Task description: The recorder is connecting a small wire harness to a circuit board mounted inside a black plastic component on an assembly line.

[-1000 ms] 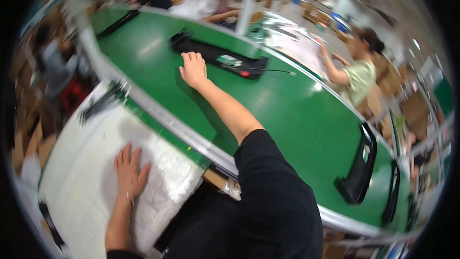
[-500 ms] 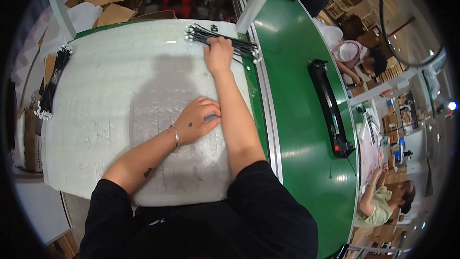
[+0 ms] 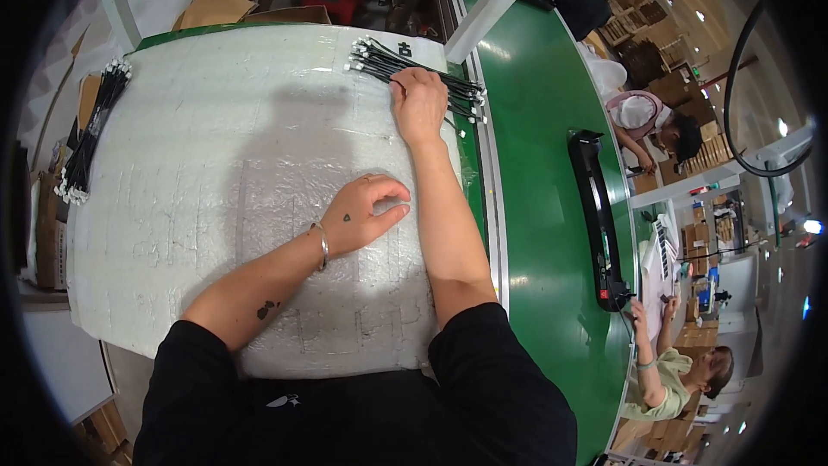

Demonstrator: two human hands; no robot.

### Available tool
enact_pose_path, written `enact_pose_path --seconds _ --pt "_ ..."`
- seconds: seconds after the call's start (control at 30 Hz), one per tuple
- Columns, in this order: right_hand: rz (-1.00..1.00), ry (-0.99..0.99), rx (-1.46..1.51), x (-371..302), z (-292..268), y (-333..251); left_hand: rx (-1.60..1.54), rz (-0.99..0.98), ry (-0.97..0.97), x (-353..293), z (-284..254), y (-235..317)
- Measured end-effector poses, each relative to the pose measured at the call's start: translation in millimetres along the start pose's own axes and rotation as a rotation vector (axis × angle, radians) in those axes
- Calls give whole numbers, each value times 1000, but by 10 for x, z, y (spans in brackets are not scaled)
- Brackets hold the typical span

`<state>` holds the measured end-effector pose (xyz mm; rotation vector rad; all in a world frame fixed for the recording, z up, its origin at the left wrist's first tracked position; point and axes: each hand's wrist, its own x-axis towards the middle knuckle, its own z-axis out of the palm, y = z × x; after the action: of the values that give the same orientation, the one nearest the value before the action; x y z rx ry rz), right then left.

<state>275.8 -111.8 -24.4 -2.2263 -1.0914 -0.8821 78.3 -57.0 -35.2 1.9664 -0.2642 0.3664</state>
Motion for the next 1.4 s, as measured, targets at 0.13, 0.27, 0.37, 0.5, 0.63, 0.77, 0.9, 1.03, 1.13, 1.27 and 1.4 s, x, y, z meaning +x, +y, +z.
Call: enact_pose_path --seconds 0.13,0.27,0.37,0.5,0.63,0.77,0.9,1.03,1.13,1.27,1.4 --pt "-82 68 18 75 -116 -196 -386 -234 67 42 -66 -122" --pt "-179 232 59 142 -302 -415 -1042 -544 243 189 -364 -191" --pt "-210 191 33 104 -464 -472 -1176 -496 380 269 -622 -373" --pt "-242 44 1 -274 -357 -343 -1012 -461 421 303 -900 -506" --pt "10 283 313 -453 -463 -423 -827 -524 415 317 -758 -570" --pt "-224 385 254 -278 -739 -625 -858 -462 332 237 -863 -739" --pt "-316 297 56 -350 -781 -634 -945 -507 383 305 -812 -604" --pt "-206 176 102 -441 -672 -623 -945 -475 338 288 -877 -608" --pt "-161 5 178 -469 -644 -566 -919 -484 326 276 -949 -774" --pt "-38 -114 242 -466 -646 -441 -807 -452 295 273 -886 -705" --pt "13 -175 200 -566 -513 -452 -615 -421 329 295 -720 -592"
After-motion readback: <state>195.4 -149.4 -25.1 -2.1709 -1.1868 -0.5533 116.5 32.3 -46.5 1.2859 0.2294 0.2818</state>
